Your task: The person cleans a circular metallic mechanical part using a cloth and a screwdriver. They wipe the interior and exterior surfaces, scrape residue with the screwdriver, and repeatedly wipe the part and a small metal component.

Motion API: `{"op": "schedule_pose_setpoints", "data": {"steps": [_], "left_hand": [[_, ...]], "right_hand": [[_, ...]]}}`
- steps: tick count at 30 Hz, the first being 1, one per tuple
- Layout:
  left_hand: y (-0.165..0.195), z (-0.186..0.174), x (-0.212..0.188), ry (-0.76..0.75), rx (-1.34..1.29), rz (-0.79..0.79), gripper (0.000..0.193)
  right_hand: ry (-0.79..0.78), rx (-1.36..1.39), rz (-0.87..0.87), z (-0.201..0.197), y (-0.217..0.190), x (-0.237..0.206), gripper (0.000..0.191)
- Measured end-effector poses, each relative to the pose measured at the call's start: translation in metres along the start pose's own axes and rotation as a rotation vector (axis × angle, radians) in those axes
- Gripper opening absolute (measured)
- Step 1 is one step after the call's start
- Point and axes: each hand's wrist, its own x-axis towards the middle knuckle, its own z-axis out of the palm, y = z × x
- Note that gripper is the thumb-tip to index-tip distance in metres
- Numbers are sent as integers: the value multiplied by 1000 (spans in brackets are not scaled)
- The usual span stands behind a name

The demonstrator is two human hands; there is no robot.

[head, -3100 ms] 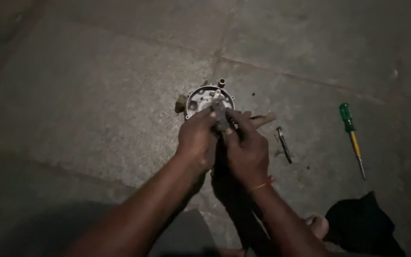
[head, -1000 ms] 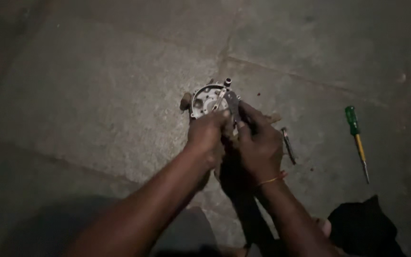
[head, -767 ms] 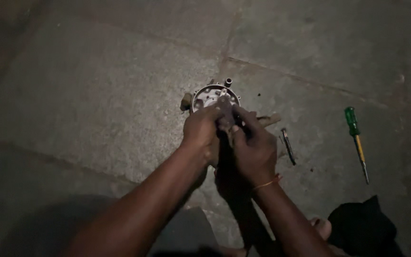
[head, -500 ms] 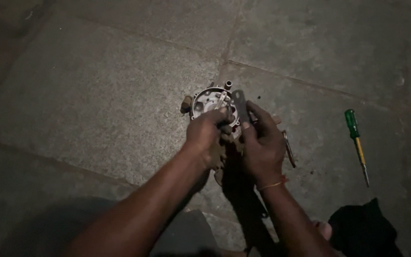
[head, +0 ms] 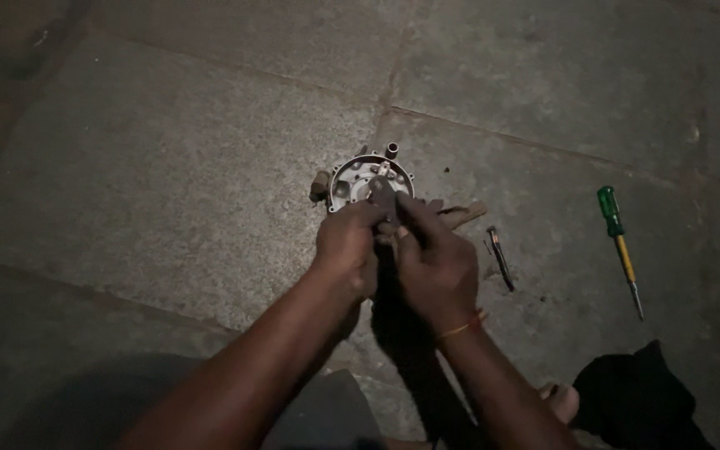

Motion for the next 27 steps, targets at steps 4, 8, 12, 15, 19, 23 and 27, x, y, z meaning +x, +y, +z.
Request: {"op": "schedule_pose_setpoints", "data": {"steps": [4, 8, 12, 15, 19, 23, 27], "left_hand": [[-4, -1, 0, 83, 127, -8, 15], [-2, -3, 2, -145, -126, 76, 5], [1, 7, -8, 126, 178, -56, 17], [8, 16, -11, 57, -91, -109, 17], [5, 12, -10, 32, 21, -89, 20], [-1, -1, 1, -13, -11, -109, 19], [-5, -5, 7, 27, 132, -27, 13]], "right_hand": [[-37, 3, 181, 0, 4, 2, 42], [16, -112, -21, 1, 8, 2, 39], [-28, -34, 39, 1, 7, 1, 40], [20, -18, -63, 3, 3, -2, 39], [-89, 54, 249, 1, 3, 0, 43], [14, -59, 7, -2, 11, 2, 41], [16, -52, -36, -1, 16, 2, 39]]}}
